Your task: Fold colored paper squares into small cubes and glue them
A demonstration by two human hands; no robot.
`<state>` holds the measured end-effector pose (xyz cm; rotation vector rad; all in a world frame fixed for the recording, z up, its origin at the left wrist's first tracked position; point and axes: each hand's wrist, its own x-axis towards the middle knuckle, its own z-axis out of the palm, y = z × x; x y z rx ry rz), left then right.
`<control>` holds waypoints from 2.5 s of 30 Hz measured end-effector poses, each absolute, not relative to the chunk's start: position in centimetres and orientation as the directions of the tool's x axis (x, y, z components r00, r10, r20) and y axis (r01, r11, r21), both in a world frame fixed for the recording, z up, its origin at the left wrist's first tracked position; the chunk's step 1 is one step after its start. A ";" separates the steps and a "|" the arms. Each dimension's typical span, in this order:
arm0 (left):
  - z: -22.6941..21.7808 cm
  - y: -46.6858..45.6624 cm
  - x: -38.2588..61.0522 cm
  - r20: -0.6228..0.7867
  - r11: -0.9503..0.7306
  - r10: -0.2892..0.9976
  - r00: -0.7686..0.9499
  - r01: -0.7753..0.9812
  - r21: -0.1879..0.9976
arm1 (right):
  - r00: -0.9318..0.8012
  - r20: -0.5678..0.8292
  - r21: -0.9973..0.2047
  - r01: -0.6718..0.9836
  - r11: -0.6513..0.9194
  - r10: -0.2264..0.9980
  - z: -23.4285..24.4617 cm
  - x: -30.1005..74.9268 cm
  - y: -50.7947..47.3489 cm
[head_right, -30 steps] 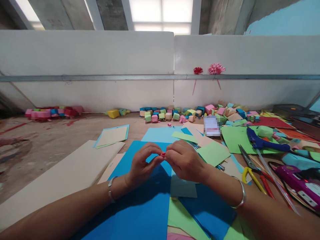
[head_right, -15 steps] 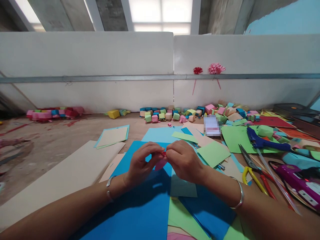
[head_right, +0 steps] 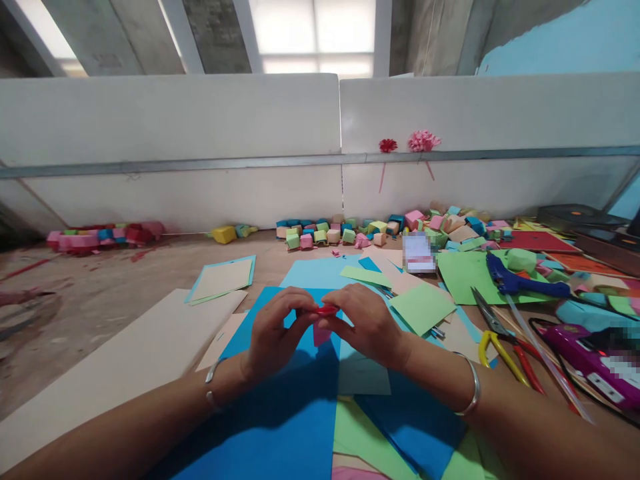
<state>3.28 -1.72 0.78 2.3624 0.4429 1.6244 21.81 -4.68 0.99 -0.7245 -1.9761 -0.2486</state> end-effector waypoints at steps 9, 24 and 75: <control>1.0 -1.6 3.1 0.858 -0.921 0.387 0.337 0.111 0.372 | -0.278 0.833 -0.280 0.535 0.797 0.479 0.5 21.7 -4.4; 1.0 -1.8 3.0 0.688 -0.755 0.612 0.390 0.030 0.655 | -0.138 0.696 -0.577 0.477 0.663 0.705 0.7 21.3 -5.2; 2.5 -1.6 2.9 0.622 -0.735 0.646 0.442 0.139 0.664 | -0.281 0.733 -0.413 0.540 0.733 0.620 0.7 21.2 -5.2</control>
